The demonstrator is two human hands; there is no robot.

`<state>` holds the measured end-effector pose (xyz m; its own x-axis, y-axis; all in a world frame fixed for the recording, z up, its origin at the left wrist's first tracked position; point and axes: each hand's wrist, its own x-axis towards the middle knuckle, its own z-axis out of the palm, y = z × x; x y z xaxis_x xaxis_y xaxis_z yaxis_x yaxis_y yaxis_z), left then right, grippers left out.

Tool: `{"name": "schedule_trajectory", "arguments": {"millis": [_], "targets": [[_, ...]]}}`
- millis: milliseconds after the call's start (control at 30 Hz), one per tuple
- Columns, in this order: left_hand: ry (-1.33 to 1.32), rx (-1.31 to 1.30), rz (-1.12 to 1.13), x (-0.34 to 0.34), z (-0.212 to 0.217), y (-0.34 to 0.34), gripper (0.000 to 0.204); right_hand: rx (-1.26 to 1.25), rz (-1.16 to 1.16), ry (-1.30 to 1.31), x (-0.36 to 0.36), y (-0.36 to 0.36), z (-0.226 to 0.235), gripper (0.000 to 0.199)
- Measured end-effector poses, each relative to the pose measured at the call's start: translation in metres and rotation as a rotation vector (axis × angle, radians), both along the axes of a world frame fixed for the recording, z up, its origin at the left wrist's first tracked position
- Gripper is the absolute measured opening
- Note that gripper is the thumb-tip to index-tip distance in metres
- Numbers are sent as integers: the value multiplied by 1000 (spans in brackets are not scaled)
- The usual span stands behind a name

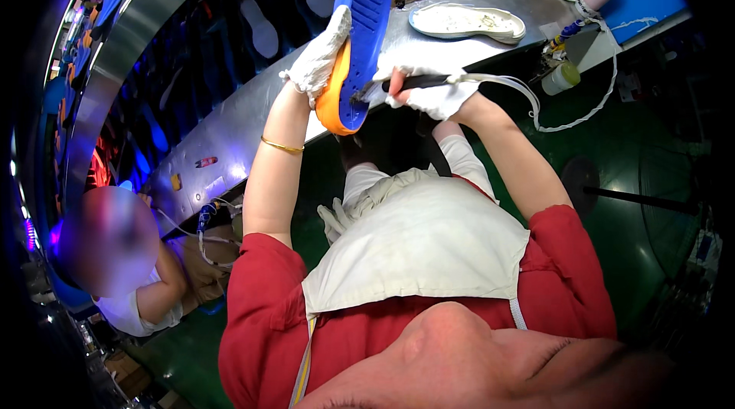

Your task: The person applies adhesive to the edges and bottom of blue and orange shoe soles using a specialized applicator tool and a manual brush. The person picks up each sole, applies liquid from the applicator around the perimeter, uses a brush to spread the liquid across the bottom surface, and then places the treated sole back onto the conveyor belt.

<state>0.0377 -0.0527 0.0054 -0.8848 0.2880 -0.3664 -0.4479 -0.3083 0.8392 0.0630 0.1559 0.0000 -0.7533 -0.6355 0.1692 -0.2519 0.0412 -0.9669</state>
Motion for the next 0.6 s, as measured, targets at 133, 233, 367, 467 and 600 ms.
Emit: {"name": "schedule_trajectory", "arguments": {"millis": [133, 233, 367, 467, 600], "targets": [[-2, -50, 20, -1, 2, 3, 46, 210, 103, -80, -1, 7, 18, 5], [2, -116, 41, 9, 14, 7, 51, 29, 6, -67, -12, 7, 24, 6], [36, -46, 27, 8, 10, -2, 55, 215, 34, 179, -11, 12, 24, 7], [243, -45, 209, 9, -2, -12, 62, 48, 55, -74, -11, 23, 28, 9], [318, 692, 186, 32, 21, -16, 78, -203, -95, -122, -10, 32, 35, 17]]}}
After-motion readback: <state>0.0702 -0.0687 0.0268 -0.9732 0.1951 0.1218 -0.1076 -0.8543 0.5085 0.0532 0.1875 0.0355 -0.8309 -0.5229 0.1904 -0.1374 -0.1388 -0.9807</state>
